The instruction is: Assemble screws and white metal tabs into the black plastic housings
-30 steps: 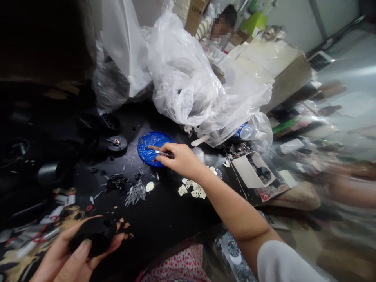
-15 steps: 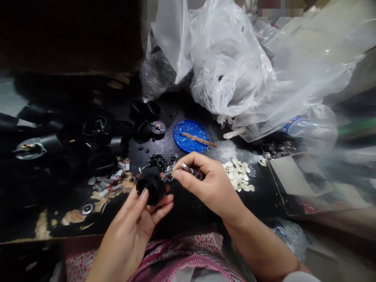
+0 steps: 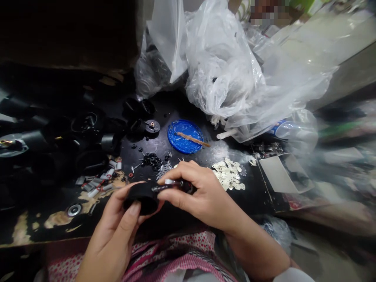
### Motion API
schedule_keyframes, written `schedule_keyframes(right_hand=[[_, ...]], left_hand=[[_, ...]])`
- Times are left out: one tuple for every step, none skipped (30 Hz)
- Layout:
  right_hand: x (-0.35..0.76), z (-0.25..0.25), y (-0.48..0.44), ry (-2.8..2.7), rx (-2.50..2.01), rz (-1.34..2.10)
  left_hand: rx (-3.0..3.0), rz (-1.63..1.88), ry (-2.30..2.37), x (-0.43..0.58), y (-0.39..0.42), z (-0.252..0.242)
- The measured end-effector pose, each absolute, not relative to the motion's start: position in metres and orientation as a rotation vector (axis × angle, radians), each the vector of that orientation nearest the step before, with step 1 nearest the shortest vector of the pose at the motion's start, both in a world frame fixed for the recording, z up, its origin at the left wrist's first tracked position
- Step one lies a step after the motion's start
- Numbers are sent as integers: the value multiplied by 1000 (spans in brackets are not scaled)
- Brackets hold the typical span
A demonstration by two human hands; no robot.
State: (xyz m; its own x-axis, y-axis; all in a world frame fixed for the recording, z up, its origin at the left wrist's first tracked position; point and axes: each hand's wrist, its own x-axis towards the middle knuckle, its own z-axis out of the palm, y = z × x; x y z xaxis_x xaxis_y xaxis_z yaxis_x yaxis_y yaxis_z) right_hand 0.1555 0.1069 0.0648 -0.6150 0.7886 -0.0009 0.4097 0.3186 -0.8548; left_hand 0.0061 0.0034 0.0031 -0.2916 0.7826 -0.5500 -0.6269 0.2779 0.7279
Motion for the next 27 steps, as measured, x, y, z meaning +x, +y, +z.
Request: schedule_keyframes(right_hand=[[158,64,108,-2119,-1046,1371],[159,63,109,-2043,-1027,1559],[161,61,109,-1950,-1008,1756],[162,59,110,-1854,-993,1928],[162,56,110,-1771,-993,2054],[162,54,109,-1705,-1010,2130],[161,51,108,-1656,-1037,2171],[161,49,106,-1619,-1068,2192],[160,47,105,-1595,-1094,2202],[159,46,104,-1580,-1114,2208],[159,46,102,-1575,-1131,2218],[158,46,102,-1576,-1141,2232],[157,46,101,-1578,-1144,2251],[156,46,101,-1587,-1132,2271],[154,46,102,-1617,-1106,2282],[151,45,102,-1679,-1074,2258],[147,44,103,-1788,-1045,2171],[140,42,104,-1948,-1034,2004],[132,39,105,-2143,-1043,1759],[123,35,106,-2338,-1059,1453],[113,32,107,-2514,-1074,1121],[103,28,108,-2650,-1069,835],[92,24,110,-2740,-1045,624],[83,20,111,-2797,-1022,480],[76,18,112,-2836,-992,395],[71,16,113,-2858,-967,350],[68,16,114,-2870,-949,331]], left_hand=[[156,1372,1229,6,3,2],[146,1354,1207,5,2,1],[135,1337,1187,4,1,-1],[136,1322,1171,4,-1,-2],[153,1301,1164,3,-3,-4],[175,1279,1163,2,-6,-6],[195,1255,1170,2,-8,-7],[217,1229,1177,1,-11,-7],[236,1208,1190,1,-13,-7],[251,1196,1214,0,-15,-6],[264,1194,1247,0,-16,-6],[280,1197,1277,-1,-17,-5],[297,1191,1289,-2,-17,-4],[299,1186,1290,-4,-18,-4],[277,1181,1280,-6,-17,-3],[232,1186,1258,-8,-17,-3],[160,1206,1244,-10,-16,-2],[70,1254,1249,-11,-15,-1],[-18,1325,1274,-13,-14,-1],[-84,1407,1305,-14,-13,0],[-115,1487,1333,-16,-12,1],[-117,1560,1358,-16,-11,2],[-105,1616,1373,-17,-9,2],[-88,1653,1377,-18,-8,3],[-76,1666,1373,-18,-7,3],[-74,1673,1369,-19,-6,4],[-82,1675,1370,-20,-5,6]])
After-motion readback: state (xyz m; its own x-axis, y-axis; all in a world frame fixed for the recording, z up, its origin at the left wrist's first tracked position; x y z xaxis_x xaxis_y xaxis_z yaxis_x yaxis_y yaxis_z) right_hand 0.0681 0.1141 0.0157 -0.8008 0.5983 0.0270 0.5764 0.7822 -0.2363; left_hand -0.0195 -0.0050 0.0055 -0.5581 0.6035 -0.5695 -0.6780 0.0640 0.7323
